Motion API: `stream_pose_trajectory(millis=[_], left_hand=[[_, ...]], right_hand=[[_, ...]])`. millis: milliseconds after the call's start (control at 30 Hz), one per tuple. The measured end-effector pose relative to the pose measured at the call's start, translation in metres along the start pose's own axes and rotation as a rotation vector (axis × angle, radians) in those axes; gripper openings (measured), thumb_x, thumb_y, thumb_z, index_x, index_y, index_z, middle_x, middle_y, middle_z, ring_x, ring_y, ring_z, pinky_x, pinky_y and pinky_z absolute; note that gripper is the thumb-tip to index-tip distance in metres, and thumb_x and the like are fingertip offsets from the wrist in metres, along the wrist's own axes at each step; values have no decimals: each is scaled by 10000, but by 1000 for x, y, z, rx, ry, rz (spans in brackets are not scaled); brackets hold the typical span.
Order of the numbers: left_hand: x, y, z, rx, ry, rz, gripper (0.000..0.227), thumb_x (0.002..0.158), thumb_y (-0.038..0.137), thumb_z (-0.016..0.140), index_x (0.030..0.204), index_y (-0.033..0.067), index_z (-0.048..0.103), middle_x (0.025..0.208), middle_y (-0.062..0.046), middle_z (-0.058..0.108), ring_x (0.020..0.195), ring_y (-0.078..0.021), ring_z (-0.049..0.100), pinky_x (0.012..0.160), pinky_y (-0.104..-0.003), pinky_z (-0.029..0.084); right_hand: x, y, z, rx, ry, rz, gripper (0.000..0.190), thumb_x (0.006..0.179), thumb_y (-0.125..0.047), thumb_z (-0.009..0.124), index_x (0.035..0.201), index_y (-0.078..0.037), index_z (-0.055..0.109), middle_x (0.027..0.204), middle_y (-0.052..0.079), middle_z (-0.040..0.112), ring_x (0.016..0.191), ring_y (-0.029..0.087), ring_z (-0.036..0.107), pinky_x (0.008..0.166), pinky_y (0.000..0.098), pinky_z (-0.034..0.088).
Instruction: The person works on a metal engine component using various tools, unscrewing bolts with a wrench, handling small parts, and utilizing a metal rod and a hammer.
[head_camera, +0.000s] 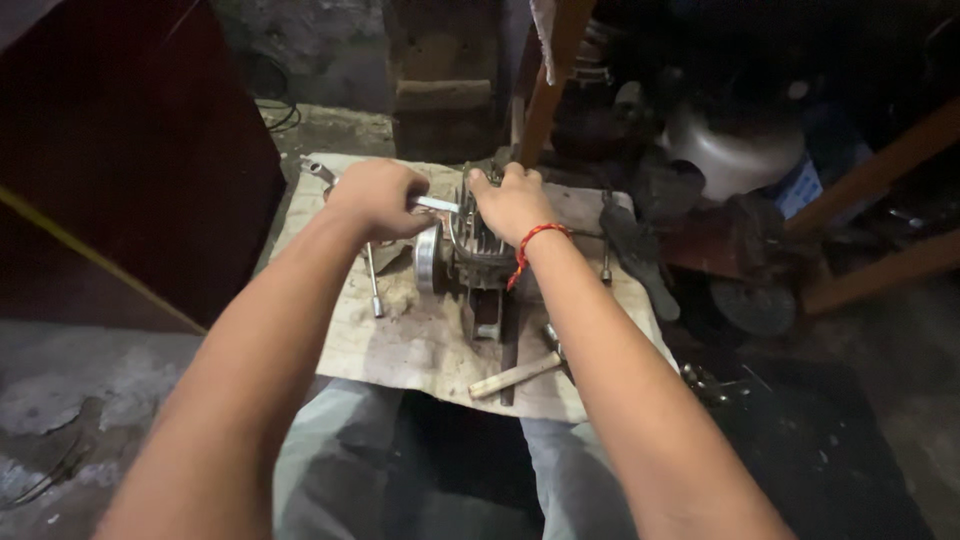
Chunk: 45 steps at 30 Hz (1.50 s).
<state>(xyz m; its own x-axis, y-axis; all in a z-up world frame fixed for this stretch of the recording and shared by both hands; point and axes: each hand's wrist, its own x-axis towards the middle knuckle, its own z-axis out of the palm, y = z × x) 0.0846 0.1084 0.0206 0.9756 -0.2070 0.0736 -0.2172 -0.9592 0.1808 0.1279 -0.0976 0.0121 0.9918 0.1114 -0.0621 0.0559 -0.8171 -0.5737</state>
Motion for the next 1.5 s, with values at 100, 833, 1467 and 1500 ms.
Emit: stream_pose_trajectory(millis=[100, 833, 1467, 1500], left_hand=[[-7, 1, -4, -181, 22, 2, 400, 832, 534, 703, 933, 152, 761, 834, -144, 731, 847, -373, 693, 751, -488, 527], [-4, 7, 6, -216, 293, -13, 358, 971, 402, 578, 967, 60, 683, 959, -192, 710, 985, -425, 637, 830, -548, 475], [-1, 54, 9, -320, -41, -348, 282, 914, 212, 580, 1065, 38, 743, 1113, -236, 726, 1061, -391, 713, 924, -473, 560], [1, 58, 11, -268, -64, -355, 280, 895, 196, 589, 1067, 36, 742, 1136, -229, 718, 1079, -391, 703, 931, -480, 554]], right_hand=[[5, 4, 3, 3, 7, -7, 732, 989, -578, 469, 1412, 19, 478, 1488, 324, 413, 1330, 478, 498, 1121, 495, 401], [19, 25, 15, 10, 10, -130, 626, 1025, -506, 418, 1371, 5, 523, 1429, 329, 469, 1320, 479, 493, 1125, 487, 392], [25, 26, 17, 19, 30, -109, 646, 992, -529, 471, 1346, 7, 539, 1396, 326, 492, 1291, 470, 517, 1093, 486, 413], [25, 26, 17, 18, 23, -103, 648, 986, -533, 474, 1345, 3, 540, 1395, 322, 493, 1289, 469, 519, 1088, 488, 414]])
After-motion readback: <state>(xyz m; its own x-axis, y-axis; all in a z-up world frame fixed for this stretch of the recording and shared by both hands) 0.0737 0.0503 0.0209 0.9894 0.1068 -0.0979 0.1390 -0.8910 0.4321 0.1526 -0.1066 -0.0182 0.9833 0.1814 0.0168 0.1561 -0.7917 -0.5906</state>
